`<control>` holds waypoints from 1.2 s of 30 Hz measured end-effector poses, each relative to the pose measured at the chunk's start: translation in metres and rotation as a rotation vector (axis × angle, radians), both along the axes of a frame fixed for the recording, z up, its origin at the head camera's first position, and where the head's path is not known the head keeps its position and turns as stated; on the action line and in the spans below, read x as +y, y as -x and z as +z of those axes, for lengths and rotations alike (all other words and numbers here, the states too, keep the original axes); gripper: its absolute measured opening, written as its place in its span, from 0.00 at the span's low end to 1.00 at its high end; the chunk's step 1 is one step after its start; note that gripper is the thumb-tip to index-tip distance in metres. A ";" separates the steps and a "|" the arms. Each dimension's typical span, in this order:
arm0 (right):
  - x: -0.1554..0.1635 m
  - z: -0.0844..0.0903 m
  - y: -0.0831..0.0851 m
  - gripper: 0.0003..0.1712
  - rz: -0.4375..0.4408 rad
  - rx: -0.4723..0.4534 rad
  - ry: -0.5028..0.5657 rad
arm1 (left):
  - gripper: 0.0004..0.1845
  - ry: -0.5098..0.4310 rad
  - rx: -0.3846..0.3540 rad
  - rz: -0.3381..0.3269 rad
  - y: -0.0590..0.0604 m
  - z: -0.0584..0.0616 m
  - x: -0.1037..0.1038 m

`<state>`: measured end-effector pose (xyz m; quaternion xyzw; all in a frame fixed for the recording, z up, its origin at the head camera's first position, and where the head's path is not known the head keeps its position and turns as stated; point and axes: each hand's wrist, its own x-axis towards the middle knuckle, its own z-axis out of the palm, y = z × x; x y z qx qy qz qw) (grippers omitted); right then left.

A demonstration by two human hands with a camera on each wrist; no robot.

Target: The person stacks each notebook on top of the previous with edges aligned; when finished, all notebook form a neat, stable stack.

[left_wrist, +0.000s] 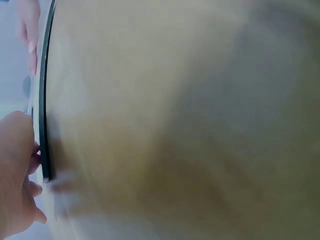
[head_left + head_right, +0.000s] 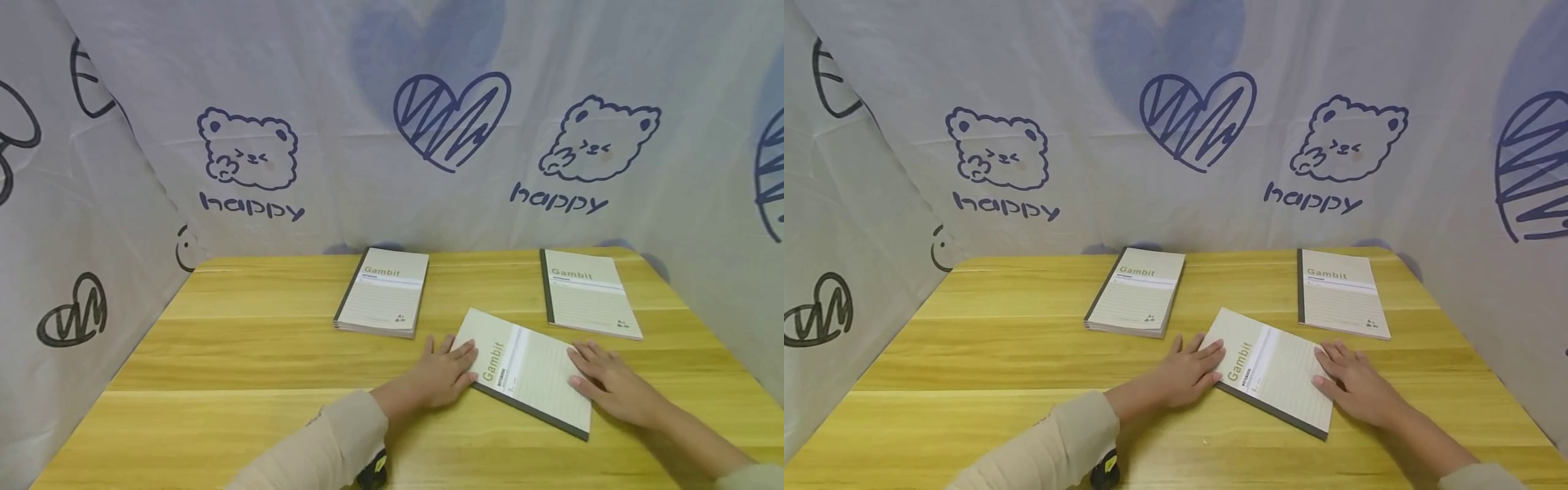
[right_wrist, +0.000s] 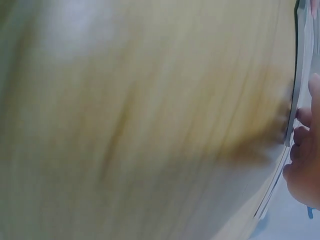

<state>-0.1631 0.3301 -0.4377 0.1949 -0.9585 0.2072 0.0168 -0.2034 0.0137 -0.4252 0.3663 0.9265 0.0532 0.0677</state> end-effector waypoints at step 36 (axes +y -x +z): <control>-0.067 -0.006 -0.031 0.30 0.275 0.290 -0.069 | 0.28 0.160 0.146 0.203 0.057 0.004 0.049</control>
